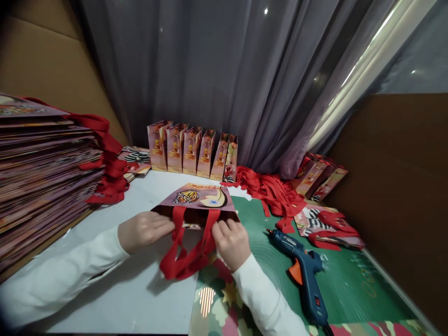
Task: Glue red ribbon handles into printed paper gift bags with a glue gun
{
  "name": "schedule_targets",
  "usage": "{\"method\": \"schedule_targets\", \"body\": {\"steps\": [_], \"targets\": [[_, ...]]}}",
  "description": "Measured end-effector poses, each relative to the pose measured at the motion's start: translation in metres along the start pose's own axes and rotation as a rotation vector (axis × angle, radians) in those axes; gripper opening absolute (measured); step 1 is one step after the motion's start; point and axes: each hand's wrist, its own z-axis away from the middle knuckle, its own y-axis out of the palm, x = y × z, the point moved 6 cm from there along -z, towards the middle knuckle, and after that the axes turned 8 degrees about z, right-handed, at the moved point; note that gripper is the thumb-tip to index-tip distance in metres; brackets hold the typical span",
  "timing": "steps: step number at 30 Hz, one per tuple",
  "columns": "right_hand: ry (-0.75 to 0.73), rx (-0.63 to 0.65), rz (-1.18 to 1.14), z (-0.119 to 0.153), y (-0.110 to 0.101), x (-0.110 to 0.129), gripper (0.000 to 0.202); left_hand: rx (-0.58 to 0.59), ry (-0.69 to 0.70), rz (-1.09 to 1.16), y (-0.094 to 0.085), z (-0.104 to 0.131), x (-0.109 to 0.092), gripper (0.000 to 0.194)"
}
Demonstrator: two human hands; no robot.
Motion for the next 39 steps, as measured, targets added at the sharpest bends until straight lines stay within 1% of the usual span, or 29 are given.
{"method": "schedule_targets", "body": {"steps": [2,3,7,10,12,15,18,22,24,26,27,28,29,31,34,36,39], "targets": [[-0.04,0.032,-0.006,0.002,0.002,-0.002,0.032,-0.028,0.115,0.01,-0.009,-0.003,-0.001,0.042],[-0.052,0.043,-0.022,0.003,0.003,-0.002,0.033,-0.042,0.148,0.005,-0.012,-0.005,-0.002,0.043],[-0.042,-0.002,-0.073,0.007,-0.001,-0.003,0.037,-0.074,0.165,-0.02,-0.023,-0.01,-0.005,0.045],[-0.046,-0.024,-0.083,0.005,-0.006,-0.006,0.034,-0.08,0.166,-0.032,-0.028,-0.013,-0.004,0.044],[-0.085,-0.007,-0.084,0.002,-0.006,-0.007,0.031,-0.07,0.172,-0.036,-0.029,-0.015,-0.002,0.044],[-0.197,0.0,-0.076,-0.003,-0.008,-0.006,0.033,-0.065,0.187,-0.048,-0.031,-0.017,-0.003,0.04],[-0.251,-0.06,-0.091,-0.004,-0.011,-0.008,0.034,-0.102,0.179,-0.07,-0.037,-0.02,-0.007,0.038],[-0.249,-0.13,-0.132,0.0,-0.018,-0.016,0.024,-0.135,0.191,-0.07,-0.046,-0.023,-0.014,0.038],[-0.252,-0.193,-0.142,0.001,-0.026,-0.017,0.018,-0.2,0.178,-0.069,-0.051,-0.021,-0.014,0.032],[-0.21,-0.308,-0.114,0.002,-0.037,-0.016,0.018,-0.347,0.095,-0.091,-0.057,-0.016,-0.011,0.025],[-0.162,-0.371,-0.085,0.001,-0.042,-0.015,0.018,-0.418,0.036,-0.098,-0.06,-0.012,-0.009,0.023],[-0.096,-0.425,-0.056,0.001,-0.047,-0.014,0.018,-0.469,-0.019,-0.092,-0.061,-0.009,-0.007,0.022],[-0.02,-0.464,-0.039,0.001,-0.051,-0.012,0.019,-0.495,-0.065,-0.071,-0.06,-0.007,-0.005,0.022],[0.117,-0.503,-0.076,0.001,-0.055,-0.01,0.021,-0.498,-0.14,0.002,-0.058,-0.005,-0.003,0.023],[0.284,-0.489,-0.271,0.001,-0.054,-0.01,0.022,-0.496,-0.225,0.094,-0.059,-0.005,0.001,0.023],[0.374,-0.467,-0.393,0.003,-0.05,-0.013,0.022,-0.499,-0.261,0.153,-0.06,-0.005,0.003,0.021],[0.455,-0.494,-0.485,0.011,-0.044,-0.014,0.019,-0.526,-0.313,0.221,-0.058,0.0,0.003,0.018]]}}
